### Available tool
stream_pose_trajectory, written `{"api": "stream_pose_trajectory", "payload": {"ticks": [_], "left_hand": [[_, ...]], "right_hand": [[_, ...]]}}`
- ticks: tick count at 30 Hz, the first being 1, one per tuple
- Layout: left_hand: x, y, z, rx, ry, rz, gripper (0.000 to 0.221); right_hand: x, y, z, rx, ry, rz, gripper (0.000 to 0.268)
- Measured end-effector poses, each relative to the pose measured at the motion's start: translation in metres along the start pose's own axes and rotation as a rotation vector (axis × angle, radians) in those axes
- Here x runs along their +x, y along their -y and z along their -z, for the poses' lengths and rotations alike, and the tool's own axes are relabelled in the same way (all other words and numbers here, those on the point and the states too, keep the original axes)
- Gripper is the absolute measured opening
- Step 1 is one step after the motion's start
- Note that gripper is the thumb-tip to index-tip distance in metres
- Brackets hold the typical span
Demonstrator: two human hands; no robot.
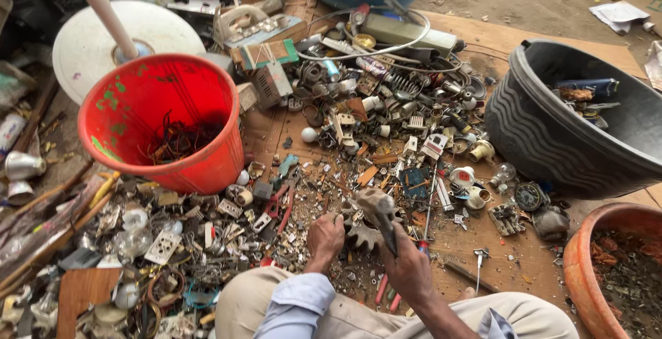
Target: The person sits on the ground and uses a hammer to break apart a wooden-framed electronic device, separating the internal components from the casing. They then pick up a metal gear and repeatedly strike it with the hammer to deform it.
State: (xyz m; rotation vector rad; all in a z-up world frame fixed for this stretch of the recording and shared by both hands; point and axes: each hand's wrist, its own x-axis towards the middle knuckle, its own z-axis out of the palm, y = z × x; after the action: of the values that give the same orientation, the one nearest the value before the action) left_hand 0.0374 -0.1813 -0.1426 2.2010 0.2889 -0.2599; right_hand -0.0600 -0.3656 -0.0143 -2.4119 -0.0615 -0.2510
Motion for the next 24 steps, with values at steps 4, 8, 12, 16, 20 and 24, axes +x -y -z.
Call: {"api": "stream_pose_trajectory", "payload": {"ticks": [4, 8, 12, 16, 20, 24], "left_hand": [[0.0, -0.009, 0.007, 0.002, 0.006, -0.008, 0.033], [-0.007, -0.013, 0.012, -0.037, -0.01, -0.001, 0.027], [-0.007, -0.014, 0.015, -0.008, 0.052, 0.032, 0.032], [-0.006, -0.017, 0.016, -0.037, 0.029, 0.014, 0.031], [-0.004, -0.013, 0.013, -0.083, 0.003, 0.029, 0.022], [0.001, -0.004, 0.005, -0.02, 0.025, 0.049, 0.032]], "right_hand": [[-0.005, -0.01, -0.01, -0.066, 0.141, -0.071, 0.029], [-0.004, -0.028, -0.02, -0.163, 0.144, 0.088, 0.048], [-0.006, -0.017, -0.012, -0.043, 0.119, -0.121, 0.034], [-0.006, 0.002, -0.005, -0.026, -0.016, -0.03, 0.052], [0.005, -0.005, -0.009, -0.09, 0.259, -0.209, 0.05], [0.004, -0.004, -0.001, -0.091, 0.208, -0.281, 0.045]]}}
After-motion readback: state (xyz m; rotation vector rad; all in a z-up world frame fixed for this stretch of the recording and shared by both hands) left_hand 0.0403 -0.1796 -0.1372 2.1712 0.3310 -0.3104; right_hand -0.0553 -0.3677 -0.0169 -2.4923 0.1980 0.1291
